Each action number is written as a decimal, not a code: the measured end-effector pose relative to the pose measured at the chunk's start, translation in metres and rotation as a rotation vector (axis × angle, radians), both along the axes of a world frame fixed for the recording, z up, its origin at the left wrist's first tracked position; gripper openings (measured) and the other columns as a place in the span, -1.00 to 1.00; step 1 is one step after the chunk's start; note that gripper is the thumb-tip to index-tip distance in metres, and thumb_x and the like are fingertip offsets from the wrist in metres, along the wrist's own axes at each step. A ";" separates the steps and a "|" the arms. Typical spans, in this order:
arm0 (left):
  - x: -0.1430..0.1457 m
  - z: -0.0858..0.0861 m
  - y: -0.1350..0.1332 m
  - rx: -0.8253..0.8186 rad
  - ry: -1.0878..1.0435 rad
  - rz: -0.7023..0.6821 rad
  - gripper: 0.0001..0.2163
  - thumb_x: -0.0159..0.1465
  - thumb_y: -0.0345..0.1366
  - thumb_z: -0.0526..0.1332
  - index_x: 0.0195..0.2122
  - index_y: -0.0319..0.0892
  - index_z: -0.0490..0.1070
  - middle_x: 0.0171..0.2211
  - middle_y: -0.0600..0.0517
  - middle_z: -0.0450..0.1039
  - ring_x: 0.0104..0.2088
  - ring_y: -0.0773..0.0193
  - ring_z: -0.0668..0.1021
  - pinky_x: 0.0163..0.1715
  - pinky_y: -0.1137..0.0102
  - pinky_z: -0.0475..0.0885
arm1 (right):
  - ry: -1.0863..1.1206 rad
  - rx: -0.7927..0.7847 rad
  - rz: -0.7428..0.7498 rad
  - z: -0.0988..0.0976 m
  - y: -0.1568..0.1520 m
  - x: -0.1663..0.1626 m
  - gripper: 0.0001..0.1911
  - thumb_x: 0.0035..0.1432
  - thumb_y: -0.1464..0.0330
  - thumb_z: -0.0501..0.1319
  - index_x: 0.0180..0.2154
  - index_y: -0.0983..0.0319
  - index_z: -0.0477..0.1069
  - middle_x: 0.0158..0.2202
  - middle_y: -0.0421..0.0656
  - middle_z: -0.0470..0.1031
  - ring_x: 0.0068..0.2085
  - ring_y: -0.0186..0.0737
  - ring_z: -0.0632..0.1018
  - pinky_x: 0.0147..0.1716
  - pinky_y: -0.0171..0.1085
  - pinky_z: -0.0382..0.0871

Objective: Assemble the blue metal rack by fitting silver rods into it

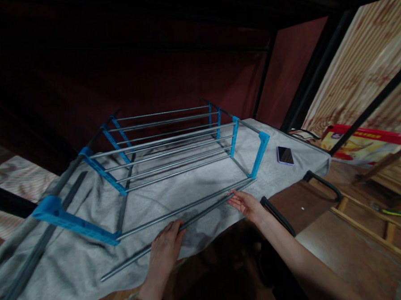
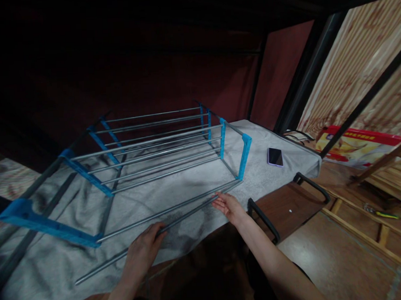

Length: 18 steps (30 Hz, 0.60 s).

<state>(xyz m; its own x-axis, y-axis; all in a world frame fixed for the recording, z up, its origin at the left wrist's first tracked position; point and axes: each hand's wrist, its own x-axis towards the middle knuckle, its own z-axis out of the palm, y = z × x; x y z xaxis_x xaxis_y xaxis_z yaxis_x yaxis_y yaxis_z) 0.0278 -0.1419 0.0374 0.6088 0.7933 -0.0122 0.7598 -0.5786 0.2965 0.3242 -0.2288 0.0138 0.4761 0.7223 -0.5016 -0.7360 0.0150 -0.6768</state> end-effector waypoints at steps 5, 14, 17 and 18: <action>-0.004 0.002 0.002 -0.027 0.045 0.052 -0.80 0.41 -0.27 0.05 -0.01 -0.08 0.38 -0.07 -0.01 0.58 -0.09 0.18 0.62 -0.13 0.33 0.43 | 0.004 -0.003 -0.025 -0.003 0.003 0.004 -0.87 0.24 0.56 0.21 -0.34 0.30 0.49 -0.42 -0.06 0.62 -0.42 -0.29 0.64 -0.25 -0.32 0.63; -0.006 0.006 0.007 -0.082 0.106 0.123 -0.82 0.40 -0.30 0.07 -0.01 -0.08 0.34 -0.12 0.00 0.57 -0.14 0.20 0.62 -0.19 0.36 0.39 | -0.008 -0.054 -0.083 -0.011 0.003 0.010 -0.83 0.24 0.54 0.22 -0.42 0.26 0.42 -0.58 -0.16 0.52 -0.50 -0.27 0.61 -0.31 -0.31 0.63; -0.008 0.007 0.011 -0.098 0.125 0.142 -0.83 0.39 -0.32 0.08 -0.02 -0.08 0.34 -0.10 0.00 0.57 -0.14 0.20 0.62 -0.19 0.37 0.38 | -0.017 -0.064 -0.082 -0.012 0.004 0.012 -0.83 0.25 0.54 0.19 -0.40 0.27 0.43 -0.54 -0.13 0.55 -0.49 -0.28 0.61 -0.30 -0.30 0.63; -0.010 0.008 0.012 -0.104 0.130 0.146 -0.84 0.38 -0.33 0.09 -0.03 -0.08 0.34 -0.09 0.00 0.56 -0.14 0.20 0.62 -0.18 0.37 0.38 | -0.016 -0.064 -0.084 -0.012 0.004 0.013 -0.84 0.25 0.55 0.18 -0.39 0.27 0.44 -0.52 -0.12 0.57 -0.48 -0.28 0.61 -0.30 -0.30 0.63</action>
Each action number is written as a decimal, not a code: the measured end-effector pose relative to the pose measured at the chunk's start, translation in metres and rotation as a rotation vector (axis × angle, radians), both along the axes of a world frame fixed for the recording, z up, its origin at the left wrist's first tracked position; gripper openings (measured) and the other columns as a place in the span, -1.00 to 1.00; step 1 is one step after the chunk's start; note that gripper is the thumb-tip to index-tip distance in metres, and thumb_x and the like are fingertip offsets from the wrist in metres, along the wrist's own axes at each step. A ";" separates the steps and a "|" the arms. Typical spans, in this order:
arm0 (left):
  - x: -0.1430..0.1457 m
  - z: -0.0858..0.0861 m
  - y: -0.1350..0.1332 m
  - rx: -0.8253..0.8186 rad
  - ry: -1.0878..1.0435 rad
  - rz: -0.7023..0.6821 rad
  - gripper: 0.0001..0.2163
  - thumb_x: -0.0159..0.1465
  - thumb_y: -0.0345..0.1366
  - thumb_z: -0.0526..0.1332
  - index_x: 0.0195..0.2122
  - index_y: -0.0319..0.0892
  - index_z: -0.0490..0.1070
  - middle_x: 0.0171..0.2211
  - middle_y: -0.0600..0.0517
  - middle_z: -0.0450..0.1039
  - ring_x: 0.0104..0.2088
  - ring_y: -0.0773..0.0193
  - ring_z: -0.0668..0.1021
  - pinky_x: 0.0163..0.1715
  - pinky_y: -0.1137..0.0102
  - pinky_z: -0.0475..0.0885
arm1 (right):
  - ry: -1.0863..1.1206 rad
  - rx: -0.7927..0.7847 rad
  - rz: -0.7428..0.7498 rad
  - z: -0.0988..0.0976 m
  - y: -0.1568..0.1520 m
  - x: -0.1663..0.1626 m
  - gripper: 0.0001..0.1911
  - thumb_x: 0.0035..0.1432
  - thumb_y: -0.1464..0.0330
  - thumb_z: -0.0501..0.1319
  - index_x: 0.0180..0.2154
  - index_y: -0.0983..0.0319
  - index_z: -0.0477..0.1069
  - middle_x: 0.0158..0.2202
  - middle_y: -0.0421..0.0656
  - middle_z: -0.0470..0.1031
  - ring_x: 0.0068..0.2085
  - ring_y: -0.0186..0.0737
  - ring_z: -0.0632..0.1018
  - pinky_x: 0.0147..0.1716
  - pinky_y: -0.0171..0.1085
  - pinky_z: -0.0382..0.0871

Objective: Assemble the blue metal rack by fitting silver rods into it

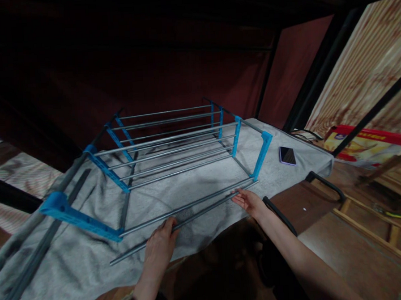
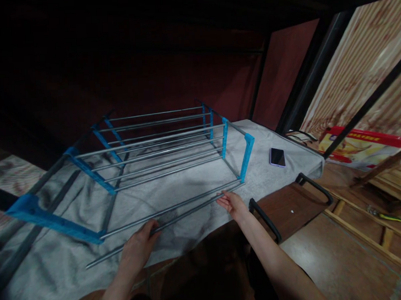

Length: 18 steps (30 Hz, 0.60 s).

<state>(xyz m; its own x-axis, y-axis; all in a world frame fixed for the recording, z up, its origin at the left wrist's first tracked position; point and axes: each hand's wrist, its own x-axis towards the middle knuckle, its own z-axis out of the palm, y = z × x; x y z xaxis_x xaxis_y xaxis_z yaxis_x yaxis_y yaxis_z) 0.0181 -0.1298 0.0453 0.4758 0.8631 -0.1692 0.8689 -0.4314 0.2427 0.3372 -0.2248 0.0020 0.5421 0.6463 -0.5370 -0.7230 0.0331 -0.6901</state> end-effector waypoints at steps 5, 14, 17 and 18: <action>-0.007 0.001 0.006 0.003 -0.025 -0.014 -0.87 0.38 -0.34 0.09 -0.08 -0.07 0.35 -0.06 0.03 0.55 -0.10 0.21 0.60 -0.15 0.39 0.37 | -0.006 0.003 -0.017 -0.003 0.002 0.004 -0.84 0.23 0.59 0.17 -0.33 0.27 0.46 -0.43 -0.09 0.62 -0.43 -0.28 0.63 -0.28 -0.31 0.62; -0.013 0.005 0.008 0.054 0.067 -0.011 -0.82 0.36 -0.40 0.07 -0.08 -0.08 0.38 -0.01 0.01 0.53 -0.10 0.24 0.59 -0.10 0.38 0.39 | -0.027 0.002 -0.049 -0.005 -0.001 0.013 -0.83 0.21 0.56 0.24 -0.42 0.24 0.43 -0.55 -0.18 0.55 -0.47 -0.28 0.61 -0.25 -0.31 0.61; -0.016 0.003 0.008 0.113 0.132 -0.031 -0.78 0.37 -0.43 0.02 -0.08 -0.08 0.41 -0.03 -0.01 0.54 -0.08 0.21 0.59 -0.02 0.31 0.39 | -0.029 0.010 -0.041 -0.005 -0.004 0.018 -0.82 0.21 0.58 0.21 -0.41 0.24 0.43 -0.51 -0.16 0.58 -0.45 -0.27 0.62 -0.25 -0.31 0.62; -0.017 0.001 0.007 0.144 0.144 -0.047 -0.75 0.37 -0.45 0.00 -0.07 -0.09 0.42 -0.03 -0.03 0.54 -0.06 0.18 0.59 0.01 0.27 0.39 | -0.033 0.008 -0.041 -0.006 -0.004 0.020 -0.82 0.21 0.58 0.19 -0.40 0.24 0.43 -0.49 -0.15 0.59 -0.45 -0.26 0.63 -0.26 -0.31 0.62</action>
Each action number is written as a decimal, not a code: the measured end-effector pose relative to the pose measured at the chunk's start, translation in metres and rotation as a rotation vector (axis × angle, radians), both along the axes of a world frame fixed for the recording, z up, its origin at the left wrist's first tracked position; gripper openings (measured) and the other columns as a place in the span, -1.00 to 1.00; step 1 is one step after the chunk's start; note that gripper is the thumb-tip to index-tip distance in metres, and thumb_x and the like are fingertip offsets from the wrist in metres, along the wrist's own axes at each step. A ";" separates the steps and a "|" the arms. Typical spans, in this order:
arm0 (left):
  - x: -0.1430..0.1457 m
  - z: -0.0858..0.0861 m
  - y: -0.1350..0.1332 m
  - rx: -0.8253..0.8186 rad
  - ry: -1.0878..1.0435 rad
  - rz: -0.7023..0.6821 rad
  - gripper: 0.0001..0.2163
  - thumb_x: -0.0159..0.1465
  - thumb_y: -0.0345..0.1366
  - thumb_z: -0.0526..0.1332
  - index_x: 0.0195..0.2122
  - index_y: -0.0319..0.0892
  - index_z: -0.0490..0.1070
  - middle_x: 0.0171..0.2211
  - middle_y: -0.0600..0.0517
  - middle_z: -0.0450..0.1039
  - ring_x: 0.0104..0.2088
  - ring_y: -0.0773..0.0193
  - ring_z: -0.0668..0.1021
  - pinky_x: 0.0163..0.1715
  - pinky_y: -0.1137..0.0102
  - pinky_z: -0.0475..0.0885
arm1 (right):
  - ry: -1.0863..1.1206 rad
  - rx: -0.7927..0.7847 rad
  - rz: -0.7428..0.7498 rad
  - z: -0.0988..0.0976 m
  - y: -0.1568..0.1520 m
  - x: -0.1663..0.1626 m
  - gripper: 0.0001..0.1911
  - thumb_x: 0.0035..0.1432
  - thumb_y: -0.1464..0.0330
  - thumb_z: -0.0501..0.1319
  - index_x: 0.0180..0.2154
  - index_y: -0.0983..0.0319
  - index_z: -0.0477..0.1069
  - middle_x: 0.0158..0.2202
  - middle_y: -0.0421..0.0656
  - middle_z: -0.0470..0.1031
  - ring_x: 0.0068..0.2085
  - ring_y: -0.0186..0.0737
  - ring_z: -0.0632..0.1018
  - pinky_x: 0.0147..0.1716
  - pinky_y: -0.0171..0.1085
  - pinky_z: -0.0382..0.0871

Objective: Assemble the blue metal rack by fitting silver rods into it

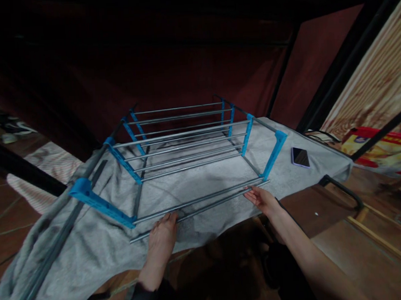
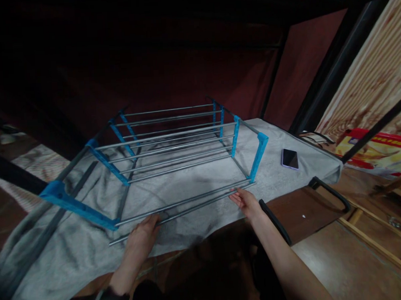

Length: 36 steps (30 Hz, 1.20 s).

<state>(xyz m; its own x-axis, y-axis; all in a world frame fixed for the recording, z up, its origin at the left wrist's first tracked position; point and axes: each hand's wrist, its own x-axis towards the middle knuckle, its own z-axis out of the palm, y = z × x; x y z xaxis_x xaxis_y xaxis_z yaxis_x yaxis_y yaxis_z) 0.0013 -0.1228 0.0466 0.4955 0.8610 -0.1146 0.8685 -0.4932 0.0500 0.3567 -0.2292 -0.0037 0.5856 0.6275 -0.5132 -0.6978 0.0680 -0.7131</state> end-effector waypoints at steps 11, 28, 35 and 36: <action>-0.003 -0.009 -0.005 0.133 0.027 -0.078 -0.59 0.33 -0.57 -0.08 0.00 -0.18 0.49 -0.03 -0.19 0.53 0.03 0.03 0.54 0.06 0.12 0.39 | -0.052 -0.036 -0.028 -0.022 -0.004 0.023 -0.81 0.21 0.59 0.15 -0.36 0.24 0.44 -0.40 -0.08 0.61 -0.35 -0.20 0.66 -0.27 -0.25 0.65; 0.006 -0.014 -0.001 0.147 0.068 -0.084 -0.64 0.34 -0.55 -0.01 0.09 -0.22 0.36 -0.04 -0.22 0.46 0.01 0.07 0.49 0.03 0.15 0.36 | -0.086 -0.029 -0.078 -0.023 -0.005 0.013 -0.85 0.15 0.57 0.25 -0.39 0.22 0.43 -0.44 -0.14 0.62 -0.42 -0.27 0.64 -0.29 -0.31 0.64; 0.003 -0.014 -0.004 0.156 0.076 -0.122 -0.67 0.35 -0.53 0.00 0.08 -0.21 0.36 -0.04 -0.20 0.44 0.01 0.07 0.48 0.04 0.15 0.36 | -0.075 -0.025 -0.083 -0.017 -0.004 0.009 -0.86 0.13 0.57 0.25 -0.40 0.23 0.43 -0.46 -0.15 0.61 -0.44 -0.28 0.64 -0.31 -0.33 0.63; 0.004 -0.015 -0.005 0.160 0.076 -0.122 -0.68 0.35 -0.53 0.00 0.07 -0.21 0.36 -0.04 -0.20 0.44 0.01 0.07 0.48 0.04 0.15 0.36 | -0.074 -0.030 -0.086 -0.016 -0.004 0.008 -0.85 0.14 0.58 0.24 -0.41 0.24 0.43 -0.48 -0.15 0.60 -0.45 -0.28 0.63 -0.33 -0.33 0.63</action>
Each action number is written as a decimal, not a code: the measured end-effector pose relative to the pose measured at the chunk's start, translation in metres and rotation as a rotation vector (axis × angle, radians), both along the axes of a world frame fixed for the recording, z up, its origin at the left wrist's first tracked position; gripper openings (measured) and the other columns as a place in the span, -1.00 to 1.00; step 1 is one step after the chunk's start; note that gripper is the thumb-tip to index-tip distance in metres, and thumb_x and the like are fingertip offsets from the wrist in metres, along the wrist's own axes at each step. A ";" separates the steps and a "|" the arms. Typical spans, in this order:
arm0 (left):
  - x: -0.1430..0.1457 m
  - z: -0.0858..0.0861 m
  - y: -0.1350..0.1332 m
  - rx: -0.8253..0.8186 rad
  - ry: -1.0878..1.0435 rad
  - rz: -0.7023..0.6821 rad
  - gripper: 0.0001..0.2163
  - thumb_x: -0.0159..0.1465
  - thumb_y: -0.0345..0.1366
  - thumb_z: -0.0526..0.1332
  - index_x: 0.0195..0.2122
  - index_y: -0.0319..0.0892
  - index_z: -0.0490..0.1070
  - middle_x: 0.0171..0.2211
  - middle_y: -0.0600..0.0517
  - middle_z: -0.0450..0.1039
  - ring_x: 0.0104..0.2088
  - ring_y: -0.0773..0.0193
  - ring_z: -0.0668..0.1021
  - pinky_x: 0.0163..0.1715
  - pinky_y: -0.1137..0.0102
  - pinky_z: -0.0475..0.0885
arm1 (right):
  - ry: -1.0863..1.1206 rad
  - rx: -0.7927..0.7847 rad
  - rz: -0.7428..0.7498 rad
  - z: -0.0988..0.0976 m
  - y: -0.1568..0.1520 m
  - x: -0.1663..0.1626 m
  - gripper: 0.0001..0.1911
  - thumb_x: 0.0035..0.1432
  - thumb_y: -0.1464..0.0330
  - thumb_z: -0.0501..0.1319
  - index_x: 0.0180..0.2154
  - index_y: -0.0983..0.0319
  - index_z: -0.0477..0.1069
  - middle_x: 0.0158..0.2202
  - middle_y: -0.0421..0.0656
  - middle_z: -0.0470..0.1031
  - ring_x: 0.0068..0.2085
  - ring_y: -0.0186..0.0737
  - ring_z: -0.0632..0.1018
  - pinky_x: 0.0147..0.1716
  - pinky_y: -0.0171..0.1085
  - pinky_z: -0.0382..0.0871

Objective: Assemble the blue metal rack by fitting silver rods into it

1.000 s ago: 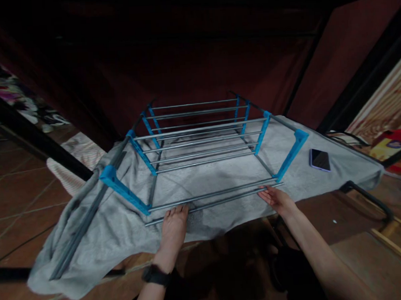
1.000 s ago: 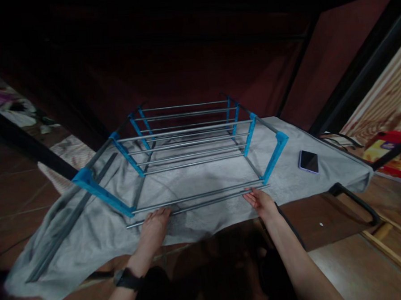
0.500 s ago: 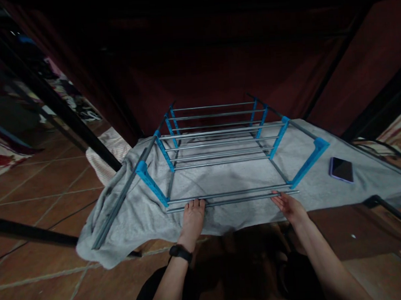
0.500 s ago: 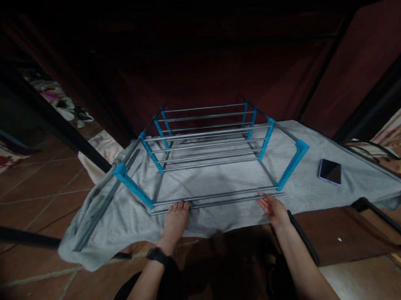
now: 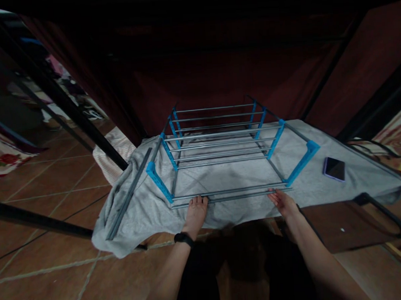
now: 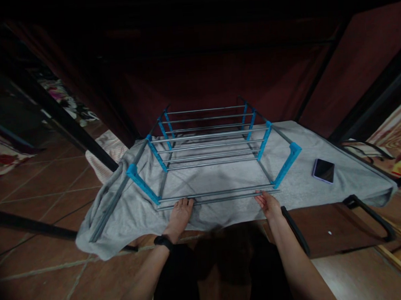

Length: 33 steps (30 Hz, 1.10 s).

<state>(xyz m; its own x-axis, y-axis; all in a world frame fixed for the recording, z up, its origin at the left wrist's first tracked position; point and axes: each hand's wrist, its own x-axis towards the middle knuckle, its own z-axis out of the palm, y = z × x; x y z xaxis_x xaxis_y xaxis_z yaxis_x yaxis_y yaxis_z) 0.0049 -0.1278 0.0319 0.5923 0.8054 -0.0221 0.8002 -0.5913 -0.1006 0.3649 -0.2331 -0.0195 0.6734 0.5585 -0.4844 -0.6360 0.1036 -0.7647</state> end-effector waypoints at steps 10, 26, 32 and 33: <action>0.001 -0.002 -0.004 0.013 -0.015 -0.002 -0.66 0.33 -0.56 0.00 0.07 -0.20 0.35 -0.05 -0.19 0.44 0.00 0.07 0.48 0.04 0.13 0.37 | 0.003 -0.045 -0.020 0.009 0.002 -0.003 -0.84 0.10 0.56 0.27 -0.45 0.23 0.40 -0.52 -0.18 0.58 -0.52 -0.32 0.59 -0.32 -0.33 0.61; -0.008 0.005 -0.017 0.021 -0.109 0.048 -0.61 0.27 -0.59 0.04 0.08 -0.15 0.35 -0.01 -0.11 0.43 0.04 0.13 0.44 0.11 0.16 0.33 | -0.002 -0.024 0.053 0.013 -0.001 -0.004 -0.84 0.10 0.55 0.18 -0.44 0.20 0.38 -0.49 -0.19 0.60 -0.46 -0.33 0.62 -0.34 -0.38 0.59; -0.028 0.005 -0.023 0.076 -0.209 0.192 -0.64 0.32 -0.54 -0.01 0.06 -0.21 0.40 -0.03 -0.13 0.46 0.03 0.06 0.45 0.15 0.14 0.26 | -0.002 0.028 0.115 0.008 -0.003 -0.001 -0.85 0.09 0.53 0.23 -0.44 0.17 0.41 -0.45 -0.19 0.62 -0.39 -0.29 0.65 -0.30 -0.37 0.61; -0.032 0.005 -0.023 0.087 -0.227 0.229 -0.66 0.33 -0.52 -0.02 0.04 -0.22 0.43 -0.05 -0.15 0.47 0.02 0.04 0.45 0.15 0.13 0.26 | -0.001 0.045 0.126 0.006 -0.004 0.000 -0.86 0.08 0.51 0.25 -0.44 0.16 0.42 -0.44 -0.19 0.62 -0.38 -0.28 0.66 -0.29 -0.37 0.61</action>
<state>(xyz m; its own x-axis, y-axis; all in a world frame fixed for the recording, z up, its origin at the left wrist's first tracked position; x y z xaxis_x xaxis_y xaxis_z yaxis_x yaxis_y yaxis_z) -0.0273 -0.1508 0.0367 0.3773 0.9114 0.1644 0.9191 -0.3902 0.0537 0.3649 -0.2370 -0.0135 0.5972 0.6596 -0.4564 -0.6455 0.0575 -0.7616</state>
